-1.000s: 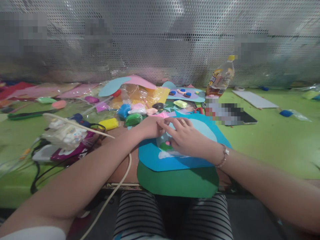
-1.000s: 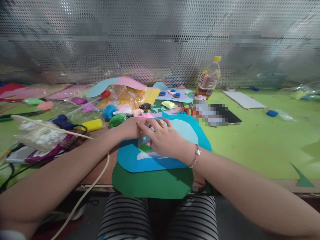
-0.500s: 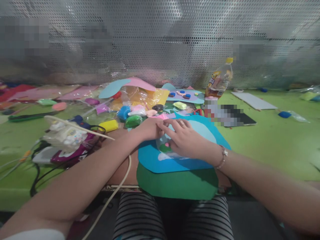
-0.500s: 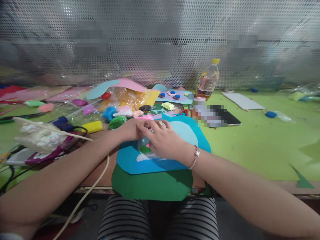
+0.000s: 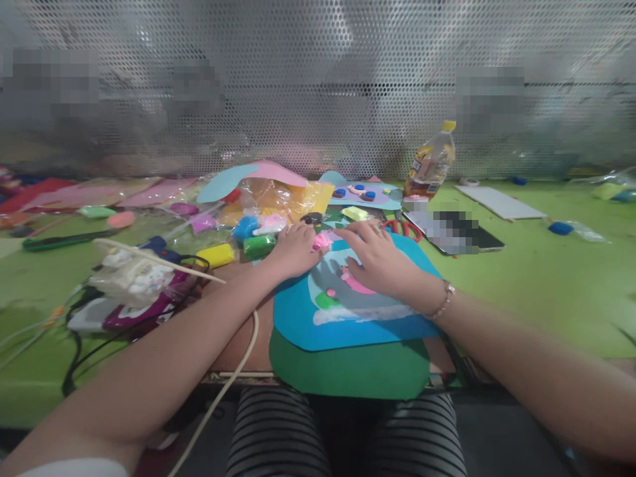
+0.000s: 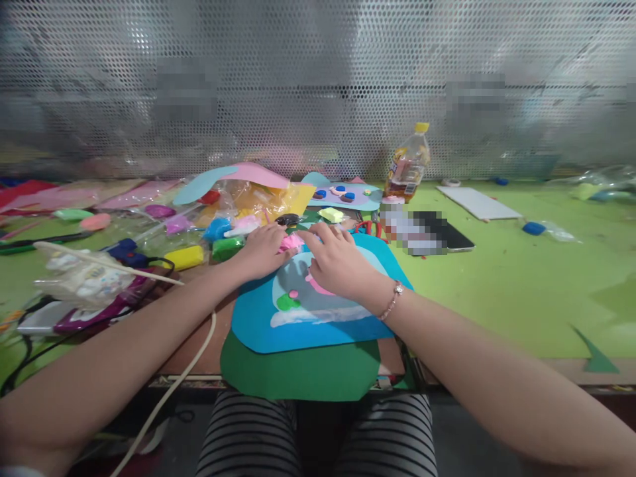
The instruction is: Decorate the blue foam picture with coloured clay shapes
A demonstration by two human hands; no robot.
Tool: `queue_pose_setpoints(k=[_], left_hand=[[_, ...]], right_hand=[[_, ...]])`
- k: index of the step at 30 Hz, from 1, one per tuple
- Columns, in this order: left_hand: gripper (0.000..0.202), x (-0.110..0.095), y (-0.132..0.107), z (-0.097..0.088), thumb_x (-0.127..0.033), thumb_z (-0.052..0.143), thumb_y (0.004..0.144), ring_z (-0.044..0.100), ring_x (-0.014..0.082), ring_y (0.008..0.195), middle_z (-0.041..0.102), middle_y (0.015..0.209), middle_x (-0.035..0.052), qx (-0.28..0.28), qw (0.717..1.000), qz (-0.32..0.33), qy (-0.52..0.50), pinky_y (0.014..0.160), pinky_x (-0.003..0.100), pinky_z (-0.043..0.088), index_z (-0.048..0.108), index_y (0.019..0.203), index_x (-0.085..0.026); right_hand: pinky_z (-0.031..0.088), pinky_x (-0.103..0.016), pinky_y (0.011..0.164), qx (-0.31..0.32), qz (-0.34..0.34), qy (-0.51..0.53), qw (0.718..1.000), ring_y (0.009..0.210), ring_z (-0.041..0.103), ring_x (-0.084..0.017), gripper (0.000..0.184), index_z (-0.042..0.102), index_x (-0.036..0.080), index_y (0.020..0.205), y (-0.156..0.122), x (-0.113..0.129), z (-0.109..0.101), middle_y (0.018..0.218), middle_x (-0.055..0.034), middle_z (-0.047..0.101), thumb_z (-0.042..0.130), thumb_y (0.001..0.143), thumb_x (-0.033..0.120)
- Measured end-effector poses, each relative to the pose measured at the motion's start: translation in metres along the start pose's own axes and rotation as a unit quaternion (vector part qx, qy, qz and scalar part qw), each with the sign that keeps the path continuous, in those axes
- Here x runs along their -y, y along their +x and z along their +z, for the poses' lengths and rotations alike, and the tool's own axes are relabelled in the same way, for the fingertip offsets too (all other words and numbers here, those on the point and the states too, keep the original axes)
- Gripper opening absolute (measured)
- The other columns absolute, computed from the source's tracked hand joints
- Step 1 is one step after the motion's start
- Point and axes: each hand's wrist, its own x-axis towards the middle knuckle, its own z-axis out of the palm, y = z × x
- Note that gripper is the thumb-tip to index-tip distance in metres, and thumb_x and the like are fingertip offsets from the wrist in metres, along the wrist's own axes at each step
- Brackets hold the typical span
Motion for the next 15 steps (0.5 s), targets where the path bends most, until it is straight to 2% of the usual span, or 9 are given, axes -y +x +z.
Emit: queue_pose_setpoints(k=[7, 15], left_hand=[[0.045, 0.0056, 0.0047, 0.0, -0.051, 0.047, 0.083, 0.041, 0.0314, 0.123, 0.055, 0.122, 0.0159, 0.03, 0.999, 0.017, -0.004, 0.102, 0.046, 0.029, 0.055, 0.106, -0.014], [0.044, 0.0025, 0.0021, -0.0022, -0.051, 0.048, 0.083, 0.041, 0.0344, 0.121, 0.055, 0.119, 0.0171, 0.029, 1.0, 0.01, 0.001, 0.098, 0.051, 0.031, 0.057, 0.102, -0.013]], right_hand=[[0.042, -0.044, 0.08, 0.028, -0.002, 0.004, 1.0, 0.104, 0.046, -0.029, 0.044, 0.044, 0.014, 0.126, -0.0002, 0.0043, -0.0021, 0.117, -0.0149, 0.05, 0.04, 0.082, 0.015], [0.039, -0.04, 0.076, 0.055, 0.002, 0.006, 0.998, 0.1, 0.047, -0.027, 0.037, 0.05, 0.015, 0.119, 0.0008, 0.0018, 0.0012, 0.111, -0.0129, 0.052, 0.041, 0.083, 0.014]])
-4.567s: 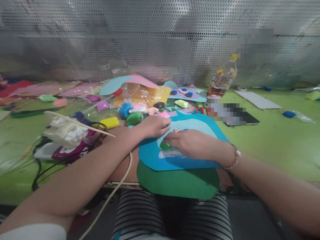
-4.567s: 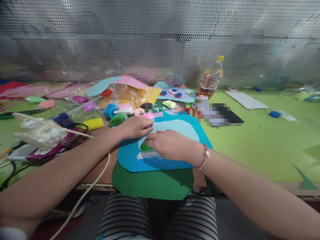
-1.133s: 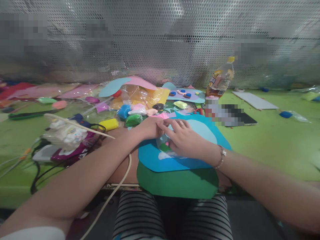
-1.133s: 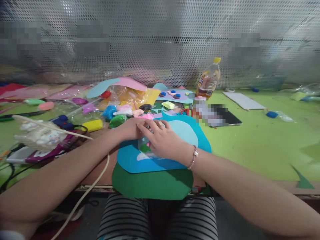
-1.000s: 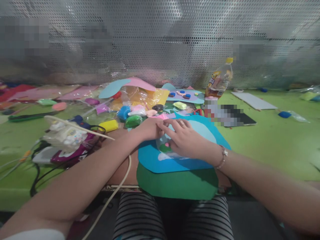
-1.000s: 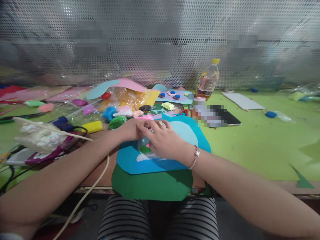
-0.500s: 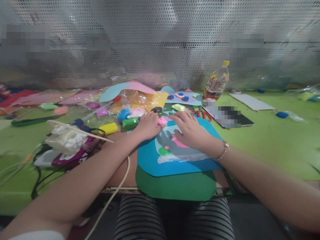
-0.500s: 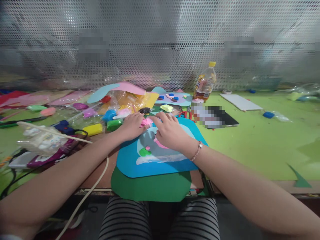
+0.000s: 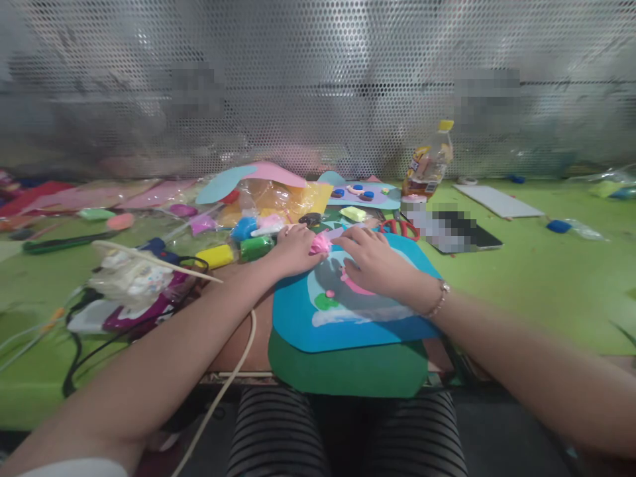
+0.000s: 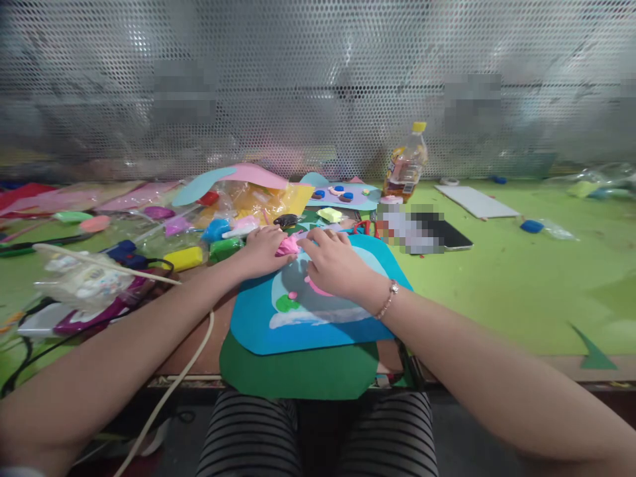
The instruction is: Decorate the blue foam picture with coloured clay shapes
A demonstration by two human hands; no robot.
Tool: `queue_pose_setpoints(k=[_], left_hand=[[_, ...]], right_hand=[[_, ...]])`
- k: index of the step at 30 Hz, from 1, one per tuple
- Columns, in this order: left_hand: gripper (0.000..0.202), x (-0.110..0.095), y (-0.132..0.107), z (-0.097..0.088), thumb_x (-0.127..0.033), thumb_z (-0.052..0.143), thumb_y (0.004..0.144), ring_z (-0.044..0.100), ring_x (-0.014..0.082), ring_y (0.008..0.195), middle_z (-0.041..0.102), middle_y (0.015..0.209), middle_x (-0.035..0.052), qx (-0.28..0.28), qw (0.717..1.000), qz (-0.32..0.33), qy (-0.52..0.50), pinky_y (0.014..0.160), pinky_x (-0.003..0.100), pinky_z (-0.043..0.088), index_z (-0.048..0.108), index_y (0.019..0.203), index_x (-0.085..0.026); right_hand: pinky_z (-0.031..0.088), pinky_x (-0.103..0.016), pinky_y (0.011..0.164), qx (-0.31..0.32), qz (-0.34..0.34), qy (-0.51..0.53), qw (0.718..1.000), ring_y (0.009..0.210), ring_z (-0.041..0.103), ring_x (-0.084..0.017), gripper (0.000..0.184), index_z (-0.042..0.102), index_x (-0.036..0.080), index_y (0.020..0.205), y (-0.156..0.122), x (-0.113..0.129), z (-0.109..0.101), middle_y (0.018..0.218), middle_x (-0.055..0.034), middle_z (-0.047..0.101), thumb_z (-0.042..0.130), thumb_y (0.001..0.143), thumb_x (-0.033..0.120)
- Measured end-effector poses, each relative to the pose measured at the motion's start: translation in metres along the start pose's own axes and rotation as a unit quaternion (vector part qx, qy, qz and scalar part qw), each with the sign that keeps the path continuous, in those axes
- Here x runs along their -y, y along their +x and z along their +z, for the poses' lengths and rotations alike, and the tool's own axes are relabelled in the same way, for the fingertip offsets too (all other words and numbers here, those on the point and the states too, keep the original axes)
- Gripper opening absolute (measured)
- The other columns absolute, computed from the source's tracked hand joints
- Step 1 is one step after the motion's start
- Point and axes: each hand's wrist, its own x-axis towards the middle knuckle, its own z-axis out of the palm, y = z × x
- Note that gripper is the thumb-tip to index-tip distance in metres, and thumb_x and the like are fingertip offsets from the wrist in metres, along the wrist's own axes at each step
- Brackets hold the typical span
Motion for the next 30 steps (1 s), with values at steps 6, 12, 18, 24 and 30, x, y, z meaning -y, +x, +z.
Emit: queue_pose_setpoints(k=[6, 12, 18, 24, 30], left_hand=[[0.042, 0.0, 0.001, 0.002, -0.052, 0.048, 0.083, 0.046, 0.0328, 0.113, 0.058, 0.109, 0.0147, -0.008, 1.0, -0.004, -0.008, 0.093, 0.048, 0.036, 0.059, 0.096, -0.014], [0.044, -0.001, 0.004, 0.002, -0.049, 0.057, 0.077, 0.05, 0.0296, 0.11, 0.055, 0.113, 0.0133, -0.028, 0.999, -0.01, -0.031, 0.092, 0.041, 0.038, 0.059, 0.104, -0.013], [0.036, -0.009, -0.003, -0.012, -0.031, 0.054, 0.083, 0.046, 0.0256, 0.117, 0.053, 0.124, 0.0108, -0.17, 0.976, 0.129, -0.051, 0.101, 0.044, 0.029, 0.052, 0.116, -0.016], [0.021, -0.02, -0.01, -0.025, -0.014, 0.037, 0.09, 0.054, 0.0193, 0.097, 0.061, 0.103, 0.0105, -0.242, 0.927, 0.278, -0.074, 0.085, 0.034, 0.045, 0.056, 0.1, -0.015], [0.02, -0.021, -0.014, -0.029, -0.026, 0.034, 0.095, 0.058, 0.0172, 0.082, 0.062, 0.083, 0.0054, -0.237, 0.949, 0.185, -0.095, 0.072, 0.031, 0.046, 0.053, 0.091, -0.019]], right_hand=[[0.038, -0.039, 0.076, -0.004, -0.001, 0.001, 1.0, 0.099, 0.046, -0.026, 0.036, 0.051, 0.016, 0.118, 0.0, 0.002, -0.002, 0.11, -0.0123, 0.053, 0.042, 0.084, 0.015], [0.041, -0.042, 0.077, -0.01, 0.0, 0.006, 1.0, 0.099, 0.048, -0.027, 0.034, 0.053, 0.015, 0.116, 0.0, 0.0, -0.001, 0.109, -0.0124, 0.053, 0.045, 0.083, 0.015], [0.042, -0.049, 0.086, -0.085, 0.022, 0.011, 0.996, 0.112, 0.043, -0.031, 0.047, 0.04, 0.012, 0.129, 0.001, -0.002, -0.003, 0.122, -0.0181, 0.046, 0.043, 0.082, 0.015], [0.043, -0.044, 0.082, -0.067, 0.002, 0.022, 0.998, 0.101, 0.051, -0.028, 0.032, 0.048, 0.011, 0.12, 0.003, -0.003, -0.008, 0.108, -0.0168, 0.057, 0.033, 0.094, 0.024], [0.041, -0.032, 0.068, -0.073, 0.026, 0.102, 0.992, 0.079, 0.053, -0.019, 0.027, 0.056, 0.015, 0.087, 0.003, -0.012, -0.009, 0.084, -0.0082, 0.058, 0.03, 0.093, 0.015]])
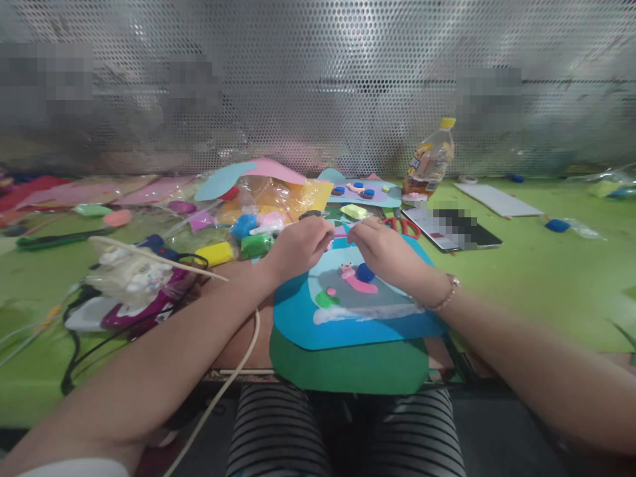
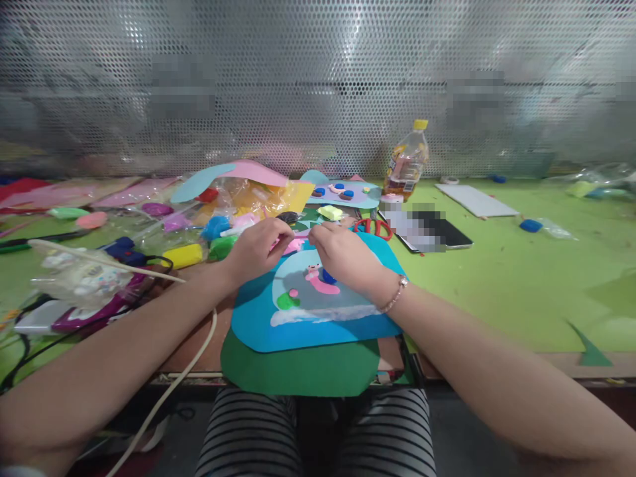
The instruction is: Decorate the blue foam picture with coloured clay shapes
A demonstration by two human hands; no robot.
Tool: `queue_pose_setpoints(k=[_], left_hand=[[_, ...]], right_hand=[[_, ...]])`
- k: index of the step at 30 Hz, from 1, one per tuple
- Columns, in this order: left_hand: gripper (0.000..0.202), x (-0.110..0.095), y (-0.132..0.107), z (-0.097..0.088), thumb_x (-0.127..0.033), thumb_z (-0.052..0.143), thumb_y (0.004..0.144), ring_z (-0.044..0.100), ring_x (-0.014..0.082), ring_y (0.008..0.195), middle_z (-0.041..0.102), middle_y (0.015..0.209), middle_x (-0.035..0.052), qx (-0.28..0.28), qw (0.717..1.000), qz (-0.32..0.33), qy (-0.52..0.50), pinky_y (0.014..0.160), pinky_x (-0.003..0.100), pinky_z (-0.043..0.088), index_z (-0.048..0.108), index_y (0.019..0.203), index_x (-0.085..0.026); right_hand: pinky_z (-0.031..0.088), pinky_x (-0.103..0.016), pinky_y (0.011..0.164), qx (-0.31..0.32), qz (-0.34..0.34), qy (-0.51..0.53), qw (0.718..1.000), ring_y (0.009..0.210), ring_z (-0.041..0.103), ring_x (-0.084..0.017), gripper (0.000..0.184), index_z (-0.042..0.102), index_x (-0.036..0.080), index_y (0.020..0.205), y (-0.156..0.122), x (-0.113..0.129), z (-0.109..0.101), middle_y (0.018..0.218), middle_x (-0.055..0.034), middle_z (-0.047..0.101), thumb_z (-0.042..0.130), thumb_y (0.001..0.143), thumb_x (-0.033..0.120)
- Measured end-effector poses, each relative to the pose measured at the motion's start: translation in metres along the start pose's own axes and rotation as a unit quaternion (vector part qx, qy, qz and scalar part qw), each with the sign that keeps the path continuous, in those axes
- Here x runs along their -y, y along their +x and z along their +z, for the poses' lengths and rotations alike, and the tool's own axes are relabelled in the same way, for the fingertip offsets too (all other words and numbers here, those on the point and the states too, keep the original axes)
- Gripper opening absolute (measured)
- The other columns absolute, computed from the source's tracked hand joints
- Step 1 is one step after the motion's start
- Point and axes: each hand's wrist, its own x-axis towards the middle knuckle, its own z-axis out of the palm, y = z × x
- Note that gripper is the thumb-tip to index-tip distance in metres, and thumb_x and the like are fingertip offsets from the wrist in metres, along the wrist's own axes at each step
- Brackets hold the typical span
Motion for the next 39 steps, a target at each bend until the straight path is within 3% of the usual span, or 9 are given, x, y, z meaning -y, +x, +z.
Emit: queue_pose_setpoints(k=[3, 9, 12, 16, 20, 26, 31, 35, 39], left_hand=[[0.026, 0.003, 0.0, -0.002, -0.034, 0.036, 0.096, 0.059, 0.0154, 0.073, 0.064, 0.077, 0.0034, 0.01, 0.999, -0.035, 0.003, 0.065, 0.028, 0.044, 0.055, 0.089, -0.019], [0.033, 0.005, -0.001, -0.001, -0.034, 0.035, 0.096, 0.06, 0.0149, 0.074, 0.066, 0.08, 0.0053, -0.005, 1.0, 0.015, 0.007, 0.064, 0.027, 0.044, 0.062, 0.097, -0.017], [0.033, 0.005, -0.002, 0.0, -0.033, 0.034, 0.096, 0.059, 0.0154, 0.075, 0.066, 0.081, 0.0063, -0.001, 1.0, 0.011, -0.001, 0.065, 0.028, 0.044, 0.063, 0.097, -0.016], [0.032, 0.006, -0.002, -0.001, -0.031, 0.036, 0.093, 0.054, 0.0145, 0.064, 0.06, 0.067, 0.0023, 0.072, 0.997, 0.007, -0.036, 0.063, 0.029, 0.04, 0.058, 0.075, -0.018], [0.033, 0.003, 0.002, -0.004, -0.031, 0.04, 0.09, 0.04, 0.0109, 0.052, 0.043, 0.054, -0.003, 0.167, 0.974, 0.001, -0.155, 0.055, 0.027, 0.033, 0.042, 0.059, -0.019], [0.031, -0.004, 0.001, -0.003, -0.028, 0.045, 0.086, 0.035, 0.0093, 0.051, 0.033, 0.052, -0.0051, 0.244, 0.934, -0.01, -0.261, 0.051, 0.025, 0.026, 0.037, 0.058, -0.018], [0.028, -0.001, 0.001, -0.003, -0.029, 0.047, 0.083, 0.033, 0.0088, 0.05, 0.033, 0.053, -0.0054, 0.276, 0.908, -0.021, -0.314, 0.05, 0.025, 0.024, 0.039, 0.058, -0.018], [0.031, 0.006, 0.004, -0.003, -0.03, 0.043, 0.081, 0.03, 0.0095, 0.052, 0.027, 0.054, -0.0048, 0.306, 0.882, -0.055, -0.354, 0.051, 0.026, 0.023, 0.032, 0.055, -0.018], [0.029, 0.007, 0.004, -0.004, -0.022, 0.048, 0.072, 0.027, 0.0089, 0.048, 0.025, 0.05, -0.0049, 0.362, 0.874, -0.102, -0.308, 0.049, 0.027, 0.02, 0.029, 0.05, -0.018]], right_hand=[[0.04, -0.031, 0.068, -0.028, 0.029, 0.052, 0.998, 0.078, 0.052, -0.018, 0.025, 0.054, 0.018, 0.078, 0.002, -0.002, -0.003, 0.08, -0.0066, 0.056, 0.033, 0.093, 0.019], [0.039, -0.031, 0.066, -0.071, 0.094, 0.147, 0.982, 0.072, 0.052, -0.017, 0.029, 0.05, 0.019, 0.068, 0.006, -0.001, 0.0, 0.072, -0.0034, 0.055, 0.037, 0.092, 0.029], [0.039, -0.029, 0.062, -0.078, 0.085, 0.176, 0.978, 0.068, 0.051, -0.015, 0.022, 0.051, 0.019, 0.068, 0.006, -0.001, -0.001, 0.071, -0.0027, 0.056, 0.043, 0.088, 0.025], [0.038, -0.028, 0.061, -0.03, 0.036, 0.172, 0.984, 0.065, 0.05, -0.014, 0.017, 0.054, 0.018, 0.067, 0.007, -0.005, -0.007, 0.067, -0.0017, 0.056, 0.045, 0.082, 0.018], [0.037, -0.026, 0.058, 0.048, 0.007, 0.184, 0.982, 0.061, 0.05, -0.012, 0.016, 0.057, 0.016, 0.068, 0.005, -0.013, -0.01, 0.066, -0.0014, 0.058, 0.049, 0.082, 0.021], [0.029, -0.024, 0.053, 0.188, -0.081, 0.127, 0.97, 0.056, 0.044, -0.009, 0.023, 0.059, 0.015, 0.069, 0.0, -0.009, -0.013, 0.062, -0.0002, 0.056, 0.048, 0.086, 0.025], [0.023, -0.025, 0.051, 0.223, -0.125, 0.056, 0.965, 0.055, 0.04, -0.009, 0.021, 0.056, 0.016, 0.075, -0.001, 0.01, -0.023, 0.063, 0.0, 0.054, 0.042, 0.089, 0.023], [0.02, -0.026, 0.051, 0.249, -0.143, 0.027, 0.958, 0.051, 0.035, -0.009, 0.026, 0.051, 0.017, 0.073, -0.002, 0.015, -0.028, 0.057, 0.0017, 0.048, 0.037, 0.092, 0.026], [0.016, -0.027, 0.049, 0.258, -0.155, -0.014, 0.953, 0.047, 0.027, -0.008, 0.028, 0.048, 0.017, 0.072, -0.005, 0.013, -0.027, 0.051, 0.0036, 0.039, 0.034, 0.093, 0.027]])
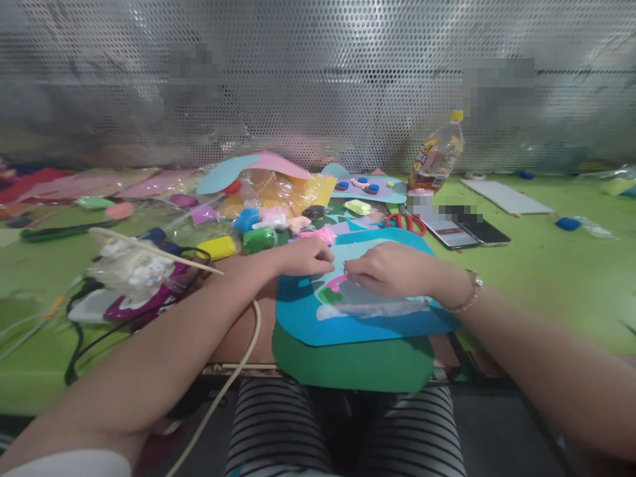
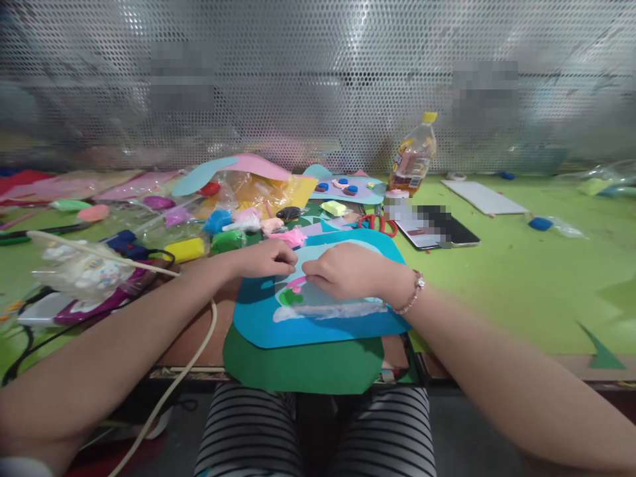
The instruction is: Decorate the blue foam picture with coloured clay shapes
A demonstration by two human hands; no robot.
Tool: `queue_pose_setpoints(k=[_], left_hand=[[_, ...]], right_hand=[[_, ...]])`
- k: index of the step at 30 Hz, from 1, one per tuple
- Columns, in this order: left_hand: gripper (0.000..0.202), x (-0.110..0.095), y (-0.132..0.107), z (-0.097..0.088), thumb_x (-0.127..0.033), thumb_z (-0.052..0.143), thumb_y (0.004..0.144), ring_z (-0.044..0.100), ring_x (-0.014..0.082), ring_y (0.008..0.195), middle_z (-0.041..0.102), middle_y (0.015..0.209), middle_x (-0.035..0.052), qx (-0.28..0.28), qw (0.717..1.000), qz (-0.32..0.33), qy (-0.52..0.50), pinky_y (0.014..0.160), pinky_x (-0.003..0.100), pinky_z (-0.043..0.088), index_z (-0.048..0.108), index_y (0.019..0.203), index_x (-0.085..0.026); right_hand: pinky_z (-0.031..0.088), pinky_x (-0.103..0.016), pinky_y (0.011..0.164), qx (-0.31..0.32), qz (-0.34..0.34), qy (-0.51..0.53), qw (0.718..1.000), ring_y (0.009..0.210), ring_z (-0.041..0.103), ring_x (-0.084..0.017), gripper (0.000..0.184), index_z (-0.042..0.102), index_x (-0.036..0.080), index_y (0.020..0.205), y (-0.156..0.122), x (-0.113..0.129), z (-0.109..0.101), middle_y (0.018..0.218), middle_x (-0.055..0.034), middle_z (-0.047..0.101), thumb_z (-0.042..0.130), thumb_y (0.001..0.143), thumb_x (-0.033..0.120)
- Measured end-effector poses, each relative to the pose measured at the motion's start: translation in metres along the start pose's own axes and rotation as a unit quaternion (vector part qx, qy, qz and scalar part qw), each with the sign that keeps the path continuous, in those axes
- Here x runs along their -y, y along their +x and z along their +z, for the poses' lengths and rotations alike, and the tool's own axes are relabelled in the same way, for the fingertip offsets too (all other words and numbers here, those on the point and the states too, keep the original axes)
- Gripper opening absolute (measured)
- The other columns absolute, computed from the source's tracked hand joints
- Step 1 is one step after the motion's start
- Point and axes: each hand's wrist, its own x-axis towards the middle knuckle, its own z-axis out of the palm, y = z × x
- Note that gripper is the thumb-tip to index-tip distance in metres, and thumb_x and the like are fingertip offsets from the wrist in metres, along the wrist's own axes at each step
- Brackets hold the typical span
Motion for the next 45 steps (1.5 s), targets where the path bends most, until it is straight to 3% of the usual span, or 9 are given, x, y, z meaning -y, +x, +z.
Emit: queue_pose_setpoints(k=[6, 15, 21, 29, 45], left_hand=[[0.033, -0.0009, 0.0004, 0.0005, -0.036, 0.045, 0.081, 0.043, 0.011, 0.05, 0.048, 0.051, 0.0001, 0.005, 0.996, -0.057, -0.068, 0.051, 0.026, 0.032, 0.049, 0.055, -0.016], [0.04, -0.0012, 0.0021, -0.0047, -0.047, 0.046, 0.086, 0.048, 0.011, 0.053, 0.057, 0.059, 0.0032, 0.065, 0.988, -0.095, -0.101, 0.054, 0.025, 0.035, 0.058, 0.066, -0.015], [0.04, -0.0016, 0.0012, -0.0067, -0.049, 0.049, 0.084, 0.045, 0.0101, 0.051, 0.053, 0.057, 0.0013, 0.066, 0.99, -0.097, -0.081, 0.053, 0.025, 0.034, 0.053, 0.061, -0.016], [0.035, 0.0056, 0.0022, -0.0051, -0.048, 0.059, 0.077, 0.046, 0.0099, 0.055, 0.054, 0.06, 0.0001, 0.099, 0.988, -0.087, -0.085, 0.052, 0.024, 0.032, 0.057, 0.066, -0.016], [0.033, 0.001, 0.0011, -0.0057, -0.046, 0.067, 0.068, 0.04, 0.0098, 0.054, 0.044, 0.057, -0.0032, 0.099, 0.99, -0.071, -0.064, 0.048, 0.024, 0.026, 0.052, 0.064, -0.017]], right_hand=[[0.014, -0.028, 0.05, -0.019, 0.024, -0.004, 1.0, 0.048, 0.026, -0.009, 0.03, 0.05, 0.017, 0.075, 0.0013, 0.0016, 0.0025, 0.052, 0.0037, 0.039, 0.033, 0.095, 0.03], [0.021, -0.026, 0.053, -0.056, 0.049, 0.061, 0.995, 0.057, 0.035, -0.009, 0.036, 0.046, 0.017, 0.066, 0.0043, -0.0002, 0.0009, 0.062, 0.0009, 0.047, 0.034, 0.096, 0.033], [0.019, -0.027, 0.052, -0.046, 0.06, 0.043, 0.996, 0.054, 0.033, -0.009, 0.032, 0.045, 0.016, 0.064, 0.0037, 0.0023, -0.0015, 0.059, 0.002, 0.044, 0.039, 0.093, 0.028], [0.018, -0.027, 0.051, 0.005, 0.001, 0.026, 1.0, 0.05, 0.03, -0.008, 0.029, 0.048, 0.016, 0.065, 0.0023, -0.0006, 0.0006, 0.055, 0.003, 0.042, 0.037, 0.091, 0.022], [0.019, -0.028, 0.052, 0.016, -0.008, 0.005, 1.0, 0.05, 0.031, -0.009, 0.031, 0.051, 0.016, 0.067, 0.002, -0.0007, 0.0026, 0.055, 0.0012, 0.046, 0.036, 0.092, 0.026]])
